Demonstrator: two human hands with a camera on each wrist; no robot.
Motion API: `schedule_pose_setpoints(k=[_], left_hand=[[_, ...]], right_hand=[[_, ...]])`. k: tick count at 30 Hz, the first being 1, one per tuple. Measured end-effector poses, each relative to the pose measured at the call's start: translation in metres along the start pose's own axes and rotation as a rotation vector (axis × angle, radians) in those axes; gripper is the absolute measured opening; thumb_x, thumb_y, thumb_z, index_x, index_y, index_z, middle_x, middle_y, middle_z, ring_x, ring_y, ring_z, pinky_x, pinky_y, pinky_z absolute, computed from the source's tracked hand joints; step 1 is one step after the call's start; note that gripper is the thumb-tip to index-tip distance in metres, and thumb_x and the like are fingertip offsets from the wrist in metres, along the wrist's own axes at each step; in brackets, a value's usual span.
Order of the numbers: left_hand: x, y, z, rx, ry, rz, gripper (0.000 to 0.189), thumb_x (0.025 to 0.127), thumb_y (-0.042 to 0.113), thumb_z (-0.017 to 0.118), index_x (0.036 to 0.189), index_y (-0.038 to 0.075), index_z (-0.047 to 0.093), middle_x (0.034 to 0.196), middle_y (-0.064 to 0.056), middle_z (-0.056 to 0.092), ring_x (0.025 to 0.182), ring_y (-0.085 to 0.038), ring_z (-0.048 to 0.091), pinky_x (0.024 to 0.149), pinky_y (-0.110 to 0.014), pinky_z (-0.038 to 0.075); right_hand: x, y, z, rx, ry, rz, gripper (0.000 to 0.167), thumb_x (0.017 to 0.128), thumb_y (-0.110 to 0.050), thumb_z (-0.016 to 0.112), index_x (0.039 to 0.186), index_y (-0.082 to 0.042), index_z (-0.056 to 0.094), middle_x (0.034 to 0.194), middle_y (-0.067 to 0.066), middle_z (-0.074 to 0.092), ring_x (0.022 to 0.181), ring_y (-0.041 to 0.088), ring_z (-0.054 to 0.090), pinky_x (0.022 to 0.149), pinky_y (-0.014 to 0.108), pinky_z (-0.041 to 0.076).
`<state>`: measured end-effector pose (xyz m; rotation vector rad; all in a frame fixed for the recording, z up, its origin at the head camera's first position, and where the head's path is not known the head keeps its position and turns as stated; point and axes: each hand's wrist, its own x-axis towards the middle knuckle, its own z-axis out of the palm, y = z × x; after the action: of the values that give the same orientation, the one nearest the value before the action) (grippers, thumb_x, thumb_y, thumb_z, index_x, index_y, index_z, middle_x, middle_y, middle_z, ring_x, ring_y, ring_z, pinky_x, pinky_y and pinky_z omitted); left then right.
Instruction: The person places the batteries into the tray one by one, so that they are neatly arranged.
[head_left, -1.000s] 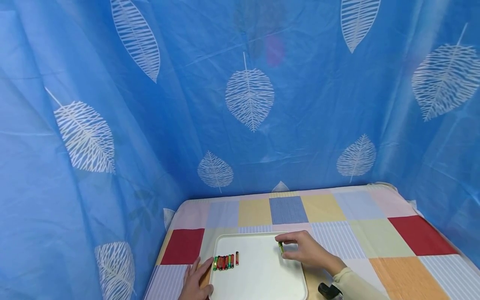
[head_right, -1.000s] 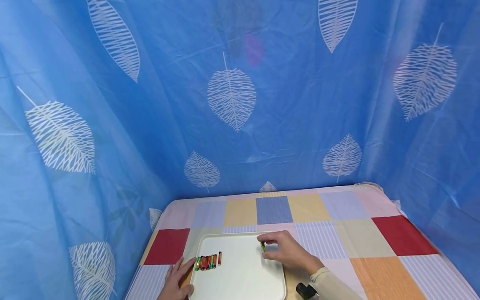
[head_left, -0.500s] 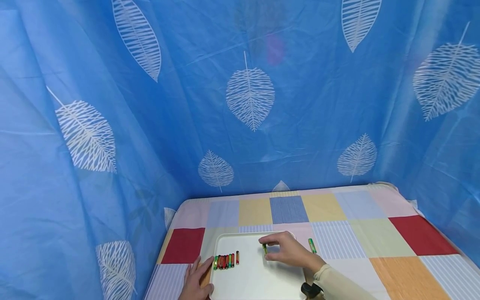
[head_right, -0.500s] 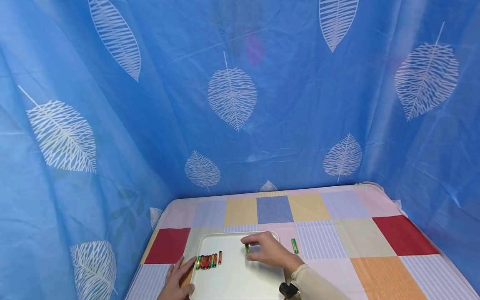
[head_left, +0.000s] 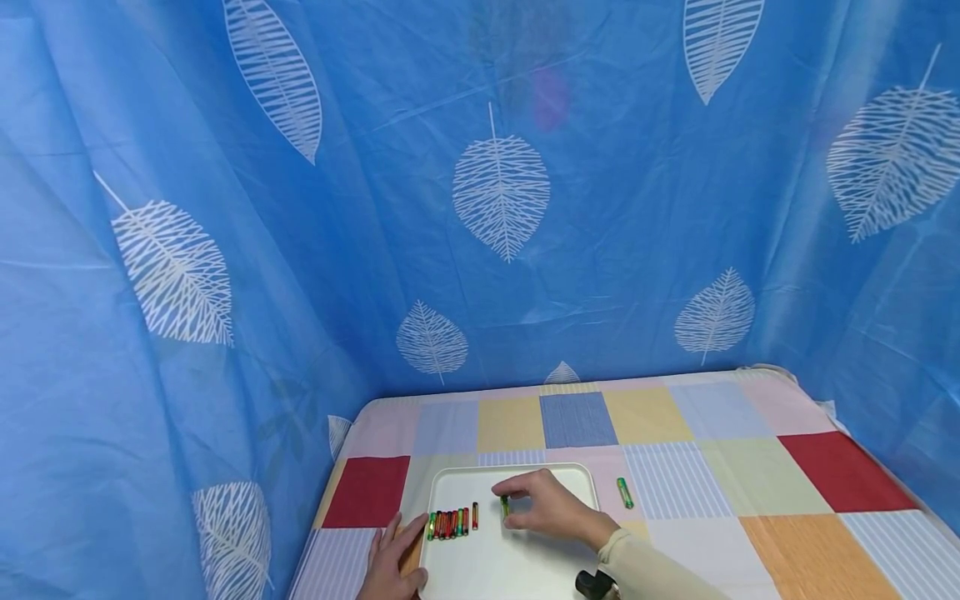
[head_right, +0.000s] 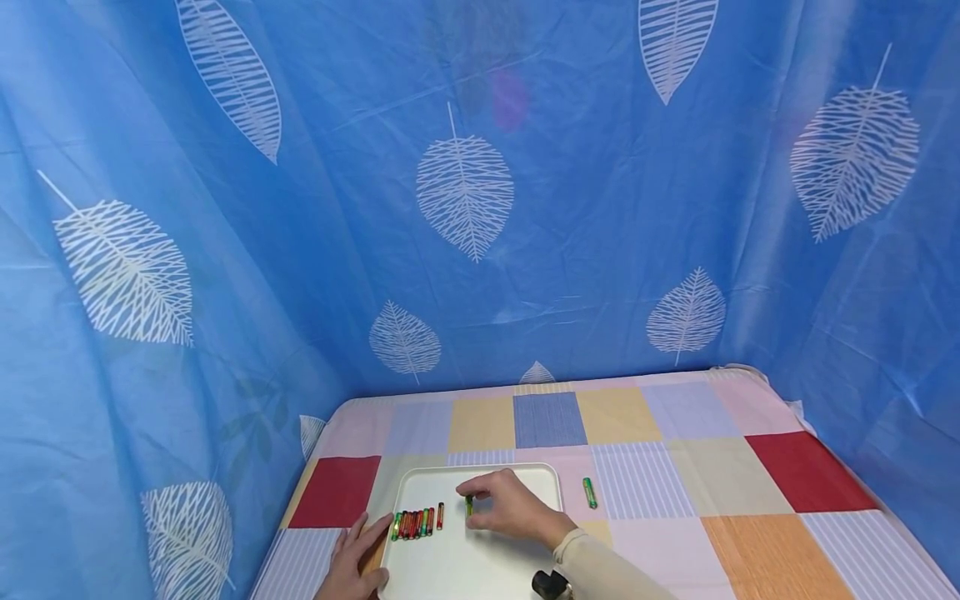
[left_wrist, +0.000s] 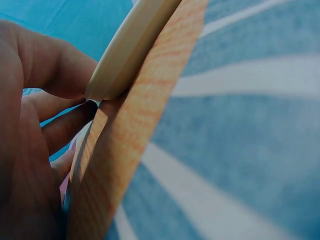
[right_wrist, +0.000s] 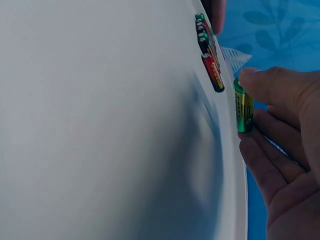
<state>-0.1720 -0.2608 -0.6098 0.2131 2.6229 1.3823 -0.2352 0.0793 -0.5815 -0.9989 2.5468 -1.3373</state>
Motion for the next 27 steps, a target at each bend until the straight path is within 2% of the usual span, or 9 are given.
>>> schedule_pose_setpoints(k=[7, 19, 27], left_hand=[[0.001, -0.001, -0.001, 0.011, 0.008, -0.003, 0.083, 0.073, 0.01, 0.071, 0.155, 0.005, 0.06, 0.158, -0.03, 0.057, 0.158, -0.068, 0.014, 0.121, -0.086, -0.01], [-0.001, 0.002, -0.001, 0.0, 0.006, 0.003, 0.082, 0.073, 0.008, 0.071, 0.155, 0.004, 0.06, 0.157, -0.032, 0.056, 0.158, -0.068, 0.013, 0.121, -0.085, -0.01], [0.001, 0.002, 0.0, 0.009, -0.002, -0.012, 0.082, 0.074, 0.006, 0.071, 0.155, 0.006, 0.06, 0.158, -0.032, 0.055, 0.158, -0.069, 0.012, 0.121, -0.086, -0.011]], right_hand=[[0.01, -0.006, 0.014, -0.022, -0.024, 0.007, 0.047, 0.088, -0.013, 0.088, 0.134, -0.008, 0.078, 0.132, 0.004, 0.08, 0.121, 0.01, 0.074, 0.102, 0.027, 0.062], [0.023, -0.013, 0.03, -0.099, 0.015, -0.019, 0.047, 0.082, -0.01, 0.091, 0.128, -0.005, 0.08, 0.123, 0.004, 0.083, 0.115, 0.009, 0.075, 0.1, 0.027, 0.062], [0.03, -0.02, 0.038, -0.128, 0.006, -0.015, 0.049, 0.082, -0.011, 0.093, 0.128, -0.006, 0.08, 0.123, 0.003, 0.082, 0.116, 0.009, 0.075, 0.101, 0.029, 0.062]])
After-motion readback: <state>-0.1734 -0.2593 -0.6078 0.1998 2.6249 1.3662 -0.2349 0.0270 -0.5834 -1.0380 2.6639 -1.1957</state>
